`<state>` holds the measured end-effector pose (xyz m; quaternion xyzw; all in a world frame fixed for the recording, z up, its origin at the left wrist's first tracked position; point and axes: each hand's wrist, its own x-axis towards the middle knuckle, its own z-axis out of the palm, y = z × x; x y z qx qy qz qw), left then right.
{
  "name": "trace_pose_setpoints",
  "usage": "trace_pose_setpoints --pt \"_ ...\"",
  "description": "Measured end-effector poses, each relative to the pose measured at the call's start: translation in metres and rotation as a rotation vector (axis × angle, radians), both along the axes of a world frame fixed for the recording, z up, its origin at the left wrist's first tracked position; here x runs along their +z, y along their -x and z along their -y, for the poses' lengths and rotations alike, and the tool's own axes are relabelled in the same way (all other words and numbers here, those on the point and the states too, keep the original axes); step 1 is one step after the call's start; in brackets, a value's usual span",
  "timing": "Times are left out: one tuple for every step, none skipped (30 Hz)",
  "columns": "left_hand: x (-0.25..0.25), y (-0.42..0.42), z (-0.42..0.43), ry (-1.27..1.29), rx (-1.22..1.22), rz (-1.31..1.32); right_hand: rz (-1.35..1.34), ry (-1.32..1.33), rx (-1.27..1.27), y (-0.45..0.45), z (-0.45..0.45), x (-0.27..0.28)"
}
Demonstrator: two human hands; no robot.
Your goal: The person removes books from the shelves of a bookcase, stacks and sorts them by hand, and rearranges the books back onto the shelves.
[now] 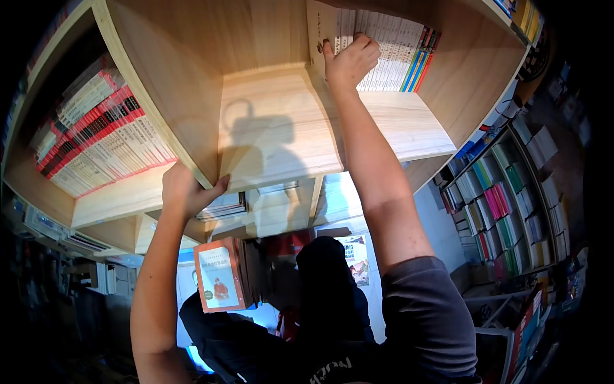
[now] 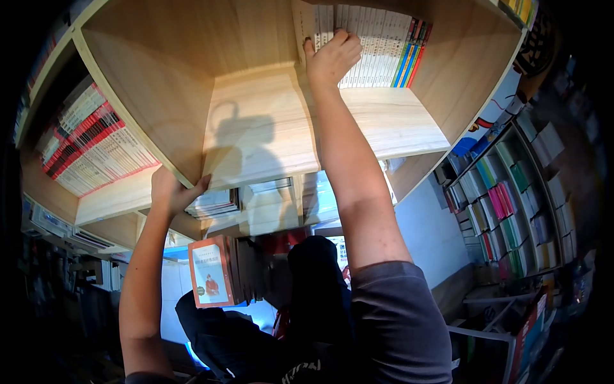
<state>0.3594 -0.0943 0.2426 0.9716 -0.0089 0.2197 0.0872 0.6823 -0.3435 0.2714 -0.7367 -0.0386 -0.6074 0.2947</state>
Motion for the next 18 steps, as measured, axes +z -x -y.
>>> trace_pose_setpoints --pt "0.0004 -0.0001 0.0003 -0.001 0.0 0.001 0.001 -0.001 0.0 0.0 0.0007 0.0005" --pt "0.0006 -0.0001 0.0006 -0.009 0.005 -0.005 -0.012 -0.03 -0.003 0.0002 0.0017 0.0009" --pt "0.0008 -0.0001 0.0008 -0.017 0.01 -0.012 -0.025 -0.059 -0.006 0.0008 0.0026 0.0014" --pt "0.0008 -0.0002 0.0007 -0.018 0.01 -0.012 -0.025 -0.06 -0.007 0.0013 0.0036 0.002" --pt "0.0004 -0.0004 0.0004 -0.021 0.011 -0.009 -0.044 -0.057 -0.02 0.0019 0.0047 0.0026" --pt "0.0002 -0.0004 0.0003 -0.025 0.012 -0.007 -0.063 -0.054 -0.032 0.0021 0.0052 0.003" --pt "0.0006 -0.0001 0.0006 -0.025 0.012 -0.008 -0.064 -0.054 -0.032 0.0022 0.0051 0.0035" --pt "0.0012 0.0004 0.0013 -0.027 0.011 -0.005 -0.086 -0.066 -0.028 0.0023 0.0051 0.0039" --pt "0.0015 0.0006 0.0019 -0.029 0.01 -0.001 -0.107 -0.079 -0.025 0.0026 0.0053 0.0043" --pt "0.0013 0.0005 0.002 -0.03 0.009 -0.002 -0.107 -0.079 -0.026 0.0032 0.0054 0.0045" --pt "0.0011 0.0003 0.002 -0.027 0.008 0.0 -0.117 -0.08 -0.027 0.0035 0.0051 0.0047" --pt "0.0011 0.0 0.0019 -0.023 0.008 0.002 -0.126 -0.082 -0.027 0.0036 0.0051 0.0049" --pt "0.0014 0.0001 0.0022 -0.024 0.008 0.002 -0.126 -0.082 -0.027 0.0037 0.0051 0.0051" --pt "0.0018 0.0004 0.0026 -0.023 0.012 -0.001 -0.127 -0.083 -0.028 0.0038 0.0049 0.0053" --pt "0.002 0.0005 0.0028 -0.021 0.017 -0.003 -0.127 -0.083 -0.028 0.0036 0.0048 0.0054" --pt "0.0018 0.0004 0.0025 -0.021 0.017 -0.003 -0.127 -0.083 -0.028 0.0035 0.0048 0.0054" --pt "0.0011 0.0002 0.0019 -0.024 0.014 0.002 -0.129 -0.083 -0.026 0.0035 0.0049 0.0052" --pt "0.0007 0.0001 0.0016 -0.027 0.011 0.007 -0.131 -0.083 -0.023 0.0039 0.0051 0.0053"
